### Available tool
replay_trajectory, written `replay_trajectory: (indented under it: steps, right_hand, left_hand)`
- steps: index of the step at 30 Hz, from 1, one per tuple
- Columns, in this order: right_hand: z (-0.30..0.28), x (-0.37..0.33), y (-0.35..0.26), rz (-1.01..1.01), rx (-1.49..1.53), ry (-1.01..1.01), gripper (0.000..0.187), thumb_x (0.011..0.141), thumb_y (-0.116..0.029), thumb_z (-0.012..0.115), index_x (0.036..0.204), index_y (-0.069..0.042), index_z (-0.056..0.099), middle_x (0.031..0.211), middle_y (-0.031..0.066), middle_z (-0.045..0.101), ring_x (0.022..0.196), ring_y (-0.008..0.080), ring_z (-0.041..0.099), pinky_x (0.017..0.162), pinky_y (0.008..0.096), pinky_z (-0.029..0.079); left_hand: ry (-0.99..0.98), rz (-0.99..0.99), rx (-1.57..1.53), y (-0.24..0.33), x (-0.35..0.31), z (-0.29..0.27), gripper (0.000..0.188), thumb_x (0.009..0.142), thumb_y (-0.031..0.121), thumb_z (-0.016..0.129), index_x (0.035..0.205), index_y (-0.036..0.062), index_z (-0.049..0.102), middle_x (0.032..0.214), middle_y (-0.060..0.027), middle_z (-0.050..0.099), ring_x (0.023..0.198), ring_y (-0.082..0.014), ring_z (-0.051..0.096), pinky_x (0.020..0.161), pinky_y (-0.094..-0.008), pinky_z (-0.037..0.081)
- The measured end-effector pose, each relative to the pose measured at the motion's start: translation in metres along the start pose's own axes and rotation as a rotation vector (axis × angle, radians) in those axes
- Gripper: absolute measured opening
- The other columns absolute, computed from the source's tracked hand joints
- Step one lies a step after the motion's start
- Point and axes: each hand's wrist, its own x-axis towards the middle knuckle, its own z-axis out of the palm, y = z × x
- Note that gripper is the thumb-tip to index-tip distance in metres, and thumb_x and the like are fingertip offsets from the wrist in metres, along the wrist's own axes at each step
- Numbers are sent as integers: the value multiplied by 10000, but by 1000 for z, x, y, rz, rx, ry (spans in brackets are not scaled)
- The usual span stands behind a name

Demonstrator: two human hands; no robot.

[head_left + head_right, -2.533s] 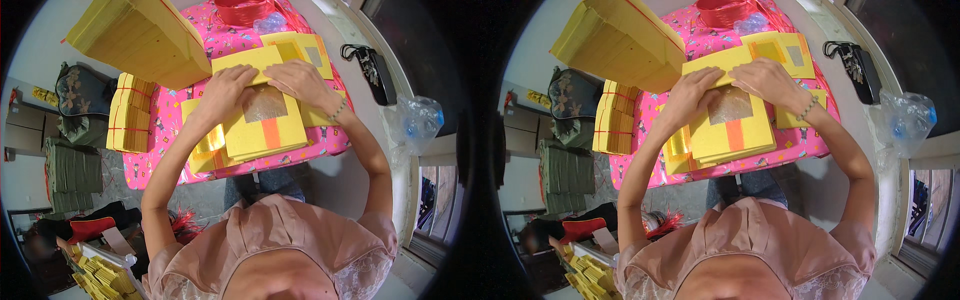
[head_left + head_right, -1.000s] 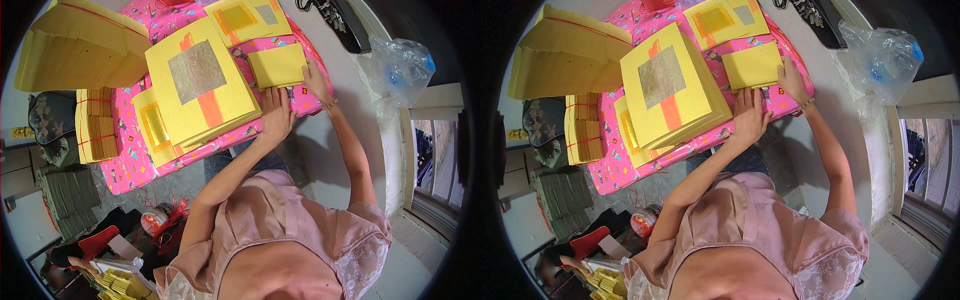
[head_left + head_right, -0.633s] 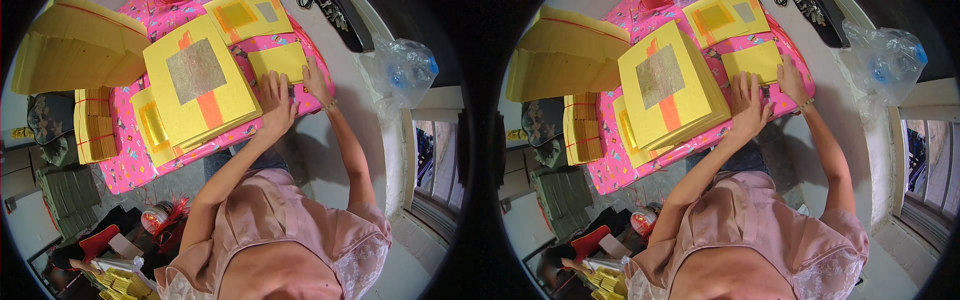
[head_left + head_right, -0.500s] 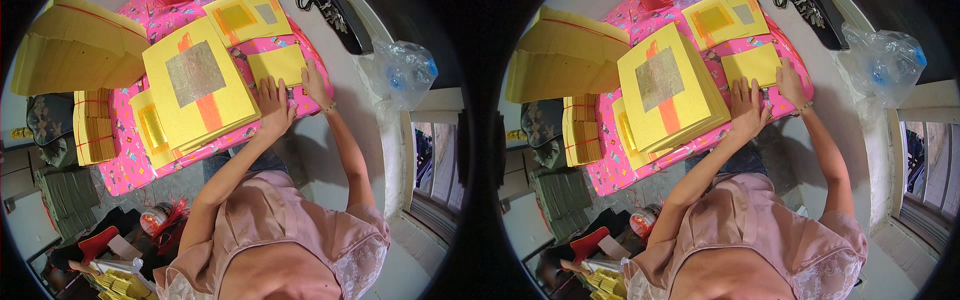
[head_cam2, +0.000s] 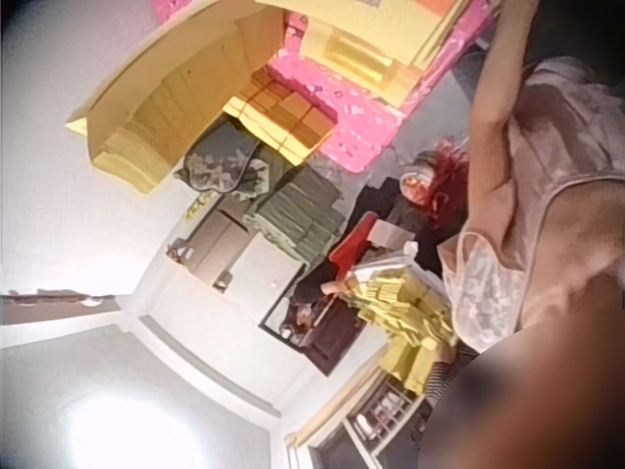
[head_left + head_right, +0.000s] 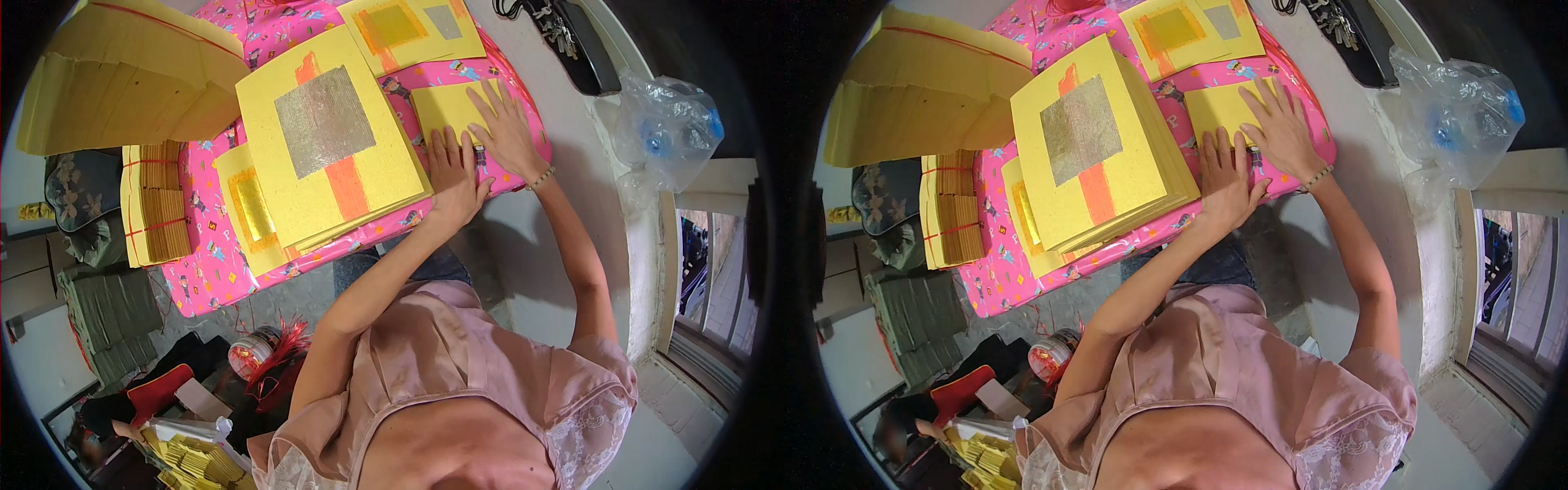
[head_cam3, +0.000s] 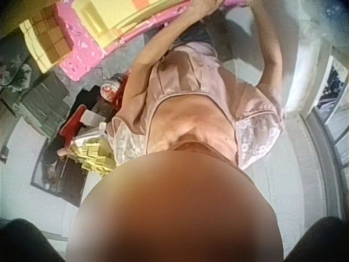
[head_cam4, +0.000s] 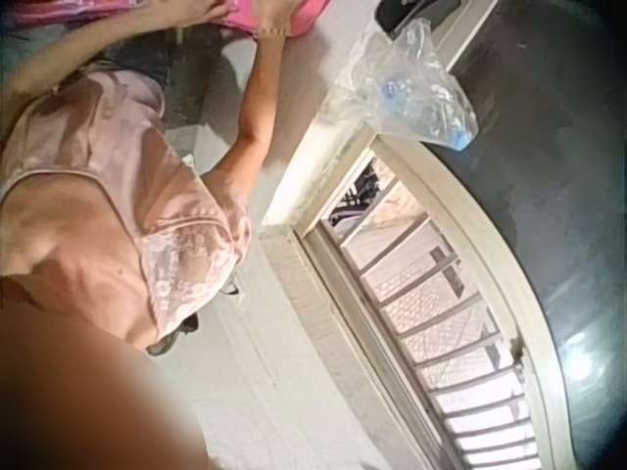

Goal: The person is stacking and organizing gold-leaf joss paper on a table for packaging.

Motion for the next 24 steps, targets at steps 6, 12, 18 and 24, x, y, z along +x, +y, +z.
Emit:
replay_trajectory:
  steps: [6,12,18,24]
  right_hand:
    - [25,-8,12,23,77,-81,608,1021,-445,477,1567,-225,324,1650,106,223,1525,370,146,1178,639,176]
    - [21,-2,12,30,75,-172,614,1028,-460,461,1575,-227,304,1658,100,194,1530,368,125,1168,666,167]
    - [-20,9,11,52,106,-206,558,1042,-419,461,1539,-180,373,1623,129,271,1514,358,186,1179,615,189]
    - [-137,36,-57,-136,620,54,404,1002,-297,575,1334,-68,600,1350,157,587,1276,314,540,1082,410,408]
  left_hand:
    - [41,25,-94,0,-2,0,987,865,535,657,1514,-87,250,1520,-394,239,1428,-582,181,1179,-652,132]
    - [41,-1,-181,1,-5,-5,983,832,446,710,1504,-101,245,1527,-402,210,1446,-575,140,1190,-636,122]
    - [-48,145,-523,14,-37,-72,764,818,176,753,1428,-76,369,1491,-327,323,1373,-509,352,1160,-518,318]
    - [220,315,-625,-20,-78,-209,230,828,81,756,1052,50,711,1065,-105,685,926,-286,644,797,-386,534]
